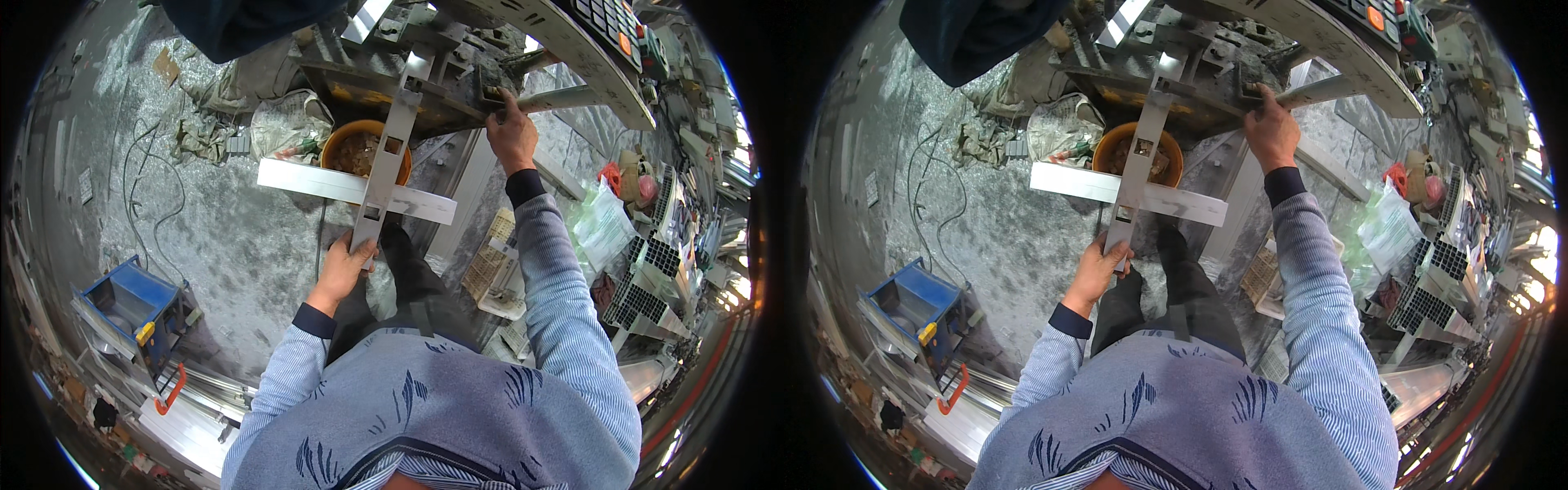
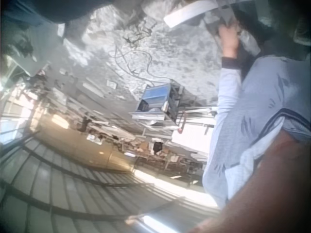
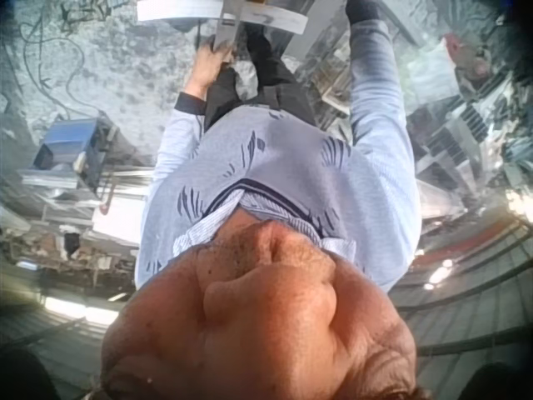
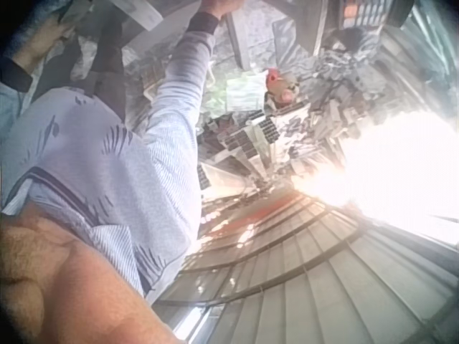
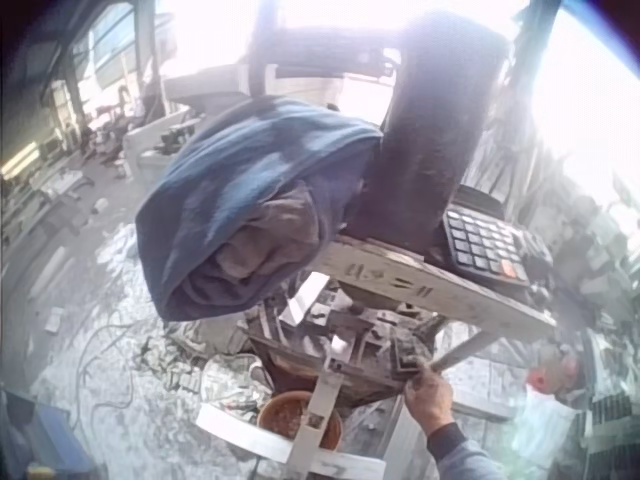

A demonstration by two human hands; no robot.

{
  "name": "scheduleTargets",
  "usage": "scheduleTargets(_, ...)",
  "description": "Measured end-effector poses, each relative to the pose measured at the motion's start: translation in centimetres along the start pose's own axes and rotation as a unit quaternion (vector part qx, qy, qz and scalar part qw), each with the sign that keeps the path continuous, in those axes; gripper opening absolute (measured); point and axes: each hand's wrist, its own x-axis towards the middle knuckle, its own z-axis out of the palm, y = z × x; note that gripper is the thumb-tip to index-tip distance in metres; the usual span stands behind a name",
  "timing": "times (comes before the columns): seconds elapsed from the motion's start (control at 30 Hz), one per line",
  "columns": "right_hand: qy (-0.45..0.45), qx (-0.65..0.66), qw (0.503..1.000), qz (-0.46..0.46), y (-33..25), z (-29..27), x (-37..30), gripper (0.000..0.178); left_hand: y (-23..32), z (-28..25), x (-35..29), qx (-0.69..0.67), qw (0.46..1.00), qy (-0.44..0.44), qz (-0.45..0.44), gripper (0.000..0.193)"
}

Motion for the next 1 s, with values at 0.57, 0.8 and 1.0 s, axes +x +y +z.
scheduleTargets(0.57, -0.075, 0.251, 0.965, 0.019, -4.9, 0.4, -3.4, 0.071, 0.1, 0.1, 0.2, 0.027, 0.999, -0.007, 0.034, 0.054)
scheduleTargets(0.8, -0.187, 0.600, 0.766, 0.132, -11.9, 3.3, -4.6, 0.063, 0.7, 0.5, -0.1, 0.041, 0.998, 0.016, 0.034, 0.046)
scheduleTargets(1.0, -0.301, 0.692, 0.603, 0.257, -14.9, 3.6, -2.7, 0.027, 0.7, 0.1, 0.2, 0.059, 0.998, 0.000, 0.022, 0.041)
